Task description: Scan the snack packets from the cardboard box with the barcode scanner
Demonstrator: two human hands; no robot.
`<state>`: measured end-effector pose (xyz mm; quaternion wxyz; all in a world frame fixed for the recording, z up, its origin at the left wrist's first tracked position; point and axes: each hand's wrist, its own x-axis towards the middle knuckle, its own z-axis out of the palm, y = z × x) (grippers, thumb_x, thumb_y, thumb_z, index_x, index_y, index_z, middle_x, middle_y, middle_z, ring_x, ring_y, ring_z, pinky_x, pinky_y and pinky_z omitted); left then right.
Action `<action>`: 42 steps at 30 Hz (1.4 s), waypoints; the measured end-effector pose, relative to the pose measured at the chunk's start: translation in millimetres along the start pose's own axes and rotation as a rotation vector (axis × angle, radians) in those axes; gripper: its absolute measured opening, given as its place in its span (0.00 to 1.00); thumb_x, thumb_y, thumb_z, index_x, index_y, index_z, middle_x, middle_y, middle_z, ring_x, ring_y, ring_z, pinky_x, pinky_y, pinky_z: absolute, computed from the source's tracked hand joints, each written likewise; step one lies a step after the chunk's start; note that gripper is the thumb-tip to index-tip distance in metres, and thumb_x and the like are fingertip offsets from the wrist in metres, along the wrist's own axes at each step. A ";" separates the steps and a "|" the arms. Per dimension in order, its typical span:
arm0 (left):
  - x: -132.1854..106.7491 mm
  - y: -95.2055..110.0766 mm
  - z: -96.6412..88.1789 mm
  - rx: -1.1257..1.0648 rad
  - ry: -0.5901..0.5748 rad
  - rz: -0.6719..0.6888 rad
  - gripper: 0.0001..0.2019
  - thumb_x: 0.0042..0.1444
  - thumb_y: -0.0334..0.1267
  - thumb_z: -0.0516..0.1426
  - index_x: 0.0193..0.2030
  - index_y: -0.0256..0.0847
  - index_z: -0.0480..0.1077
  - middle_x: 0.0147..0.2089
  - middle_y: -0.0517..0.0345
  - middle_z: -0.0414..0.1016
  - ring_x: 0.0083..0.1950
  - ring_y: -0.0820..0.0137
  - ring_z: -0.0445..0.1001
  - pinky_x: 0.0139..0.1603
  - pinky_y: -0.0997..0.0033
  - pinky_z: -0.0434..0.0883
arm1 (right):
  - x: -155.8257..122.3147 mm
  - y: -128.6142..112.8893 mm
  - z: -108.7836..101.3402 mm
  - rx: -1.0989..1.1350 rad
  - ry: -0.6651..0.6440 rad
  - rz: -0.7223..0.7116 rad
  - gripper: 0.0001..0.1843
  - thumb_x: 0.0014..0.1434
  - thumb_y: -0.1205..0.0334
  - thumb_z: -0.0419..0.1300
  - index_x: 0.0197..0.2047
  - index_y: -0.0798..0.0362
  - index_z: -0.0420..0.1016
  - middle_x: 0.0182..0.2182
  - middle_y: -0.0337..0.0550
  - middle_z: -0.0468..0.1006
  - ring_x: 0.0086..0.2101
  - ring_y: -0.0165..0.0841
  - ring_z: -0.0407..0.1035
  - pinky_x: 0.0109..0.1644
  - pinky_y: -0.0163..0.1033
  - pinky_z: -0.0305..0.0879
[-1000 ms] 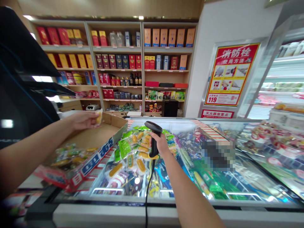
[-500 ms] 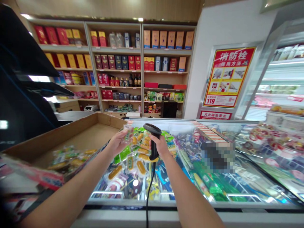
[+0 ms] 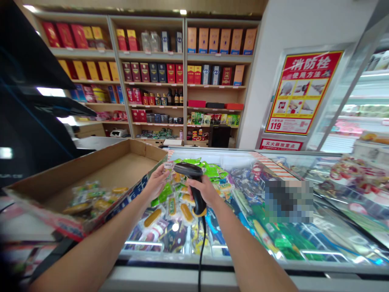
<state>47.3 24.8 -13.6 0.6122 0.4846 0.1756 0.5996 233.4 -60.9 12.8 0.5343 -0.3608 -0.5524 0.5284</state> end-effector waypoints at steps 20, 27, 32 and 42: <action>-3.9 -3.6 2.5 0.066 -0.036 -0.002 0.23 0.42 0.43 0.70 0.45 0.41 0.74 0.44 0.56 0.78 0.44 0.70 0.76 0.47 0.69 0.74 | 2.2 5.2 -1.4 0.004 -0.040 -0.001 0.15 0.48 0.51 0.65 0.28 0.55 0.72 0.15 0.39 0.72 0.14 0.29 0.64 0.19 0.33 0.60; 0.1 -8.0 -2.7 0.085 -0.020 0.021 0.24 0.42 0.43 0.70 0.47 0.41 0.74 0.46 0.54 0.78 0.46 0.67 0.77 0.45 0.69 0.74 | 1.2 1.9 -0.6 -0.014 -0.030 0.004 0.16 0.47 0.50 0.65 0.29 0.56 0.72 0.15 0.39 0.72 0.14 0.29 0.65 0.19 0.34 0.61; 3.4 -8.4 -8.7 0.105 0.024 0.047 0.26 0.42 0.45 0.70 0.49 0.43 0.73 0.47 0.53 0.78 0.46 0.66 0.77 0.43 0.69 0.75 | 0.0 0.6 1.2 -0.010 -0.010 0.017 0.17 0.46 0.50 0.65 0.30 0.56 0.73 0.16 0.38 0.72 0.14 0.28 0.65 0.19 0.33 0.61; 16.4 -14.1 -38.5 0.887 0.203 0.450 0.18 0.56 0.36 0.56 0.53 0.41 0.74 0.58 0.48 0.74 0.63 0.59 0.68 0.68 0.53 0.60 | 2.8 2.6 -0.3 0.004 0.047 0.003 0.18 0.45 0.49 0.66 0.31 0.55 0.73 0.15 0.37 0.71 0.14 0.28 0.64 0.19 0.33 0.62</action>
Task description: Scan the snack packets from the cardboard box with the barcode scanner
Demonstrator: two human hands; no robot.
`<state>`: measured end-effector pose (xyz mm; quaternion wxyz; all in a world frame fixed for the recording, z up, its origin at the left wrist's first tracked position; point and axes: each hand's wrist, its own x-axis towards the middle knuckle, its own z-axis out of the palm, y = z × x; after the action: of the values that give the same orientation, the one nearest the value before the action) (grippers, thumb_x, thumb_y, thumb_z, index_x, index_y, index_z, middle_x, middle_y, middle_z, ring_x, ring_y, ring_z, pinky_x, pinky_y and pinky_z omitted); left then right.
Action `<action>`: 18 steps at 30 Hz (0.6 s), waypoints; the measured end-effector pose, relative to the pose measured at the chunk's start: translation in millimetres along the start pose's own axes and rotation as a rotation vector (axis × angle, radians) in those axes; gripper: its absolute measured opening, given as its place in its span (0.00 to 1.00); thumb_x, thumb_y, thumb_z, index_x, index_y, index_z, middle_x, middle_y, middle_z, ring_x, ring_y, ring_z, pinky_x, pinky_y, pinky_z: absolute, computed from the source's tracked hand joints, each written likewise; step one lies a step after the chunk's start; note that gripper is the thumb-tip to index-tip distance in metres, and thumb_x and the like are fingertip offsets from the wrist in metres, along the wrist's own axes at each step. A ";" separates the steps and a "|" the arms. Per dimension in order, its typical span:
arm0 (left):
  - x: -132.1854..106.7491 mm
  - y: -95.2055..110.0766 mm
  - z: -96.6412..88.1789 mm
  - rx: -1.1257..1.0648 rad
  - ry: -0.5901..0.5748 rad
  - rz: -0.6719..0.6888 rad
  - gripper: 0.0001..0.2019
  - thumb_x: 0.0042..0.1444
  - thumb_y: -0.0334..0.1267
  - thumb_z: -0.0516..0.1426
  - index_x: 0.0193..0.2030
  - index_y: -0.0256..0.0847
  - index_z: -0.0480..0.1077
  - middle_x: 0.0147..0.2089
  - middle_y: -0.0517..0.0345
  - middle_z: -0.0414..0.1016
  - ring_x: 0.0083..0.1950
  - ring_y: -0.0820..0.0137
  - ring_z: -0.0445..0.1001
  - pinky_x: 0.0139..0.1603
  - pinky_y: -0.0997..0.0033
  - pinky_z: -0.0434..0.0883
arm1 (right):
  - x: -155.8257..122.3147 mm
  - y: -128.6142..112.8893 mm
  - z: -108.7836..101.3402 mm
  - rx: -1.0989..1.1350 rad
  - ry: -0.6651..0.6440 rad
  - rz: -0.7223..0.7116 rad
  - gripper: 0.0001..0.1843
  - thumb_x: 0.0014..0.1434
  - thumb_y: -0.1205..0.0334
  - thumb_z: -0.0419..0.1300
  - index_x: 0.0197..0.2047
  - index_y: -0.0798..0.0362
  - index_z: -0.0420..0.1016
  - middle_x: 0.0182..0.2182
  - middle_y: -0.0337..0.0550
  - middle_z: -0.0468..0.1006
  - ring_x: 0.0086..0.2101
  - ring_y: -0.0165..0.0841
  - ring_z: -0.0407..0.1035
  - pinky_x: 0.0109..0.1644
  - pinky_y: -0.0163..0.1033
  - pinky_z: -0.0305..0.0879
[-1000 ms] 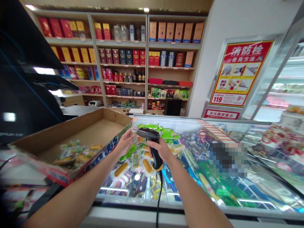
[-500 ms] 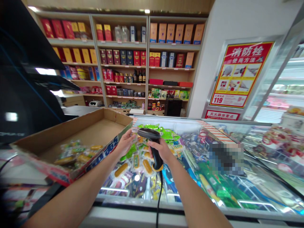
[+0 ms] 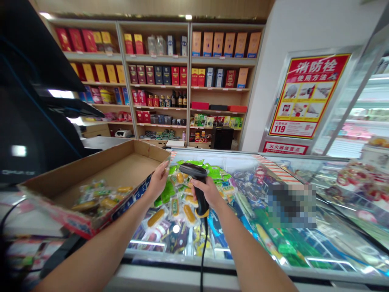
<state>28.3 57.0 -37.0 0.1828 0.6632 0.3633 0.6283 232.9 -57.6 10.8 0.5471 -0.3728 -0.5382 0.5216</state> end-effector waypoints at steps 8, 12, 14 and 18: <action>-10.2 71.6 -16.5 0.394 -0.215 0.158 0.16 0.55 0.36 0.55 0.50 0.41 0.75 0.62 0.46 0.71 0.62 0.59 0.70 0.64 0.57 0.65 | 4.3 2.5 -5.3 -0.003 0.024 -0.024 0.18 0.45 0.48 0.66 0.30 0.55 0.72 0.16 0.37 0.72 0.15 0.29 0.65 0.19 0.34 0.62; 7.7 115.4 -66.1 0.626 -0.457 0.082 0.13 0.50 0.34 0.58 0.43 0.45 0.78 0.44 0.51 0.81 0.46 0.59 0.79 0.53 0.63 0.71 | 7.0 1.3 -9.3 0.014 0.079 -0.051 0.18 0.47 0.48 0.66 0.30 0.55 0.72 0.15 0.37 0.72 0.14 0.29 0.65 0.19 0.34 0.62; 25.3 115.4 -101.4 0.713 -0.563 0.000 0.12 0.42 0.32 0.60 0.36 0.45 0.78 0.37 0.52 0.81 0.40 0.58 0.79 0.48 0.63 0.72 | 8.3 0.9 -11.2 0.028 0.102 -0.071 0.18 0.48 0.48 0.65 0.30 0.55 0.72 0.16 0.37 0.72 0.15 0.29 0.65 0.19 0.34 0.62; 57.7 77.8 -175.3 0.878 -0.702 -0.204 0.11 0.30 0.26 0.60 0.25 0.42 0.74 0.31 0.51 0.79 0.36 0.55 0.77 0.45 0.61 0.72 | 10.4 1.4 -13.4 0.049 0.129 -0.089 0.17 0.47 0.49 0.65 0.29 0.56 0.72 0.15 0.37 0.72 0.14 0.28 0.65 0.19 0.34 0.62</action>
<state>-124.6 8.4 83.0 0.0598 0.8074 0.5701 0.1396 244.4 -45.2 9.6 0.6122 -0.3678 -0.5050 0.4847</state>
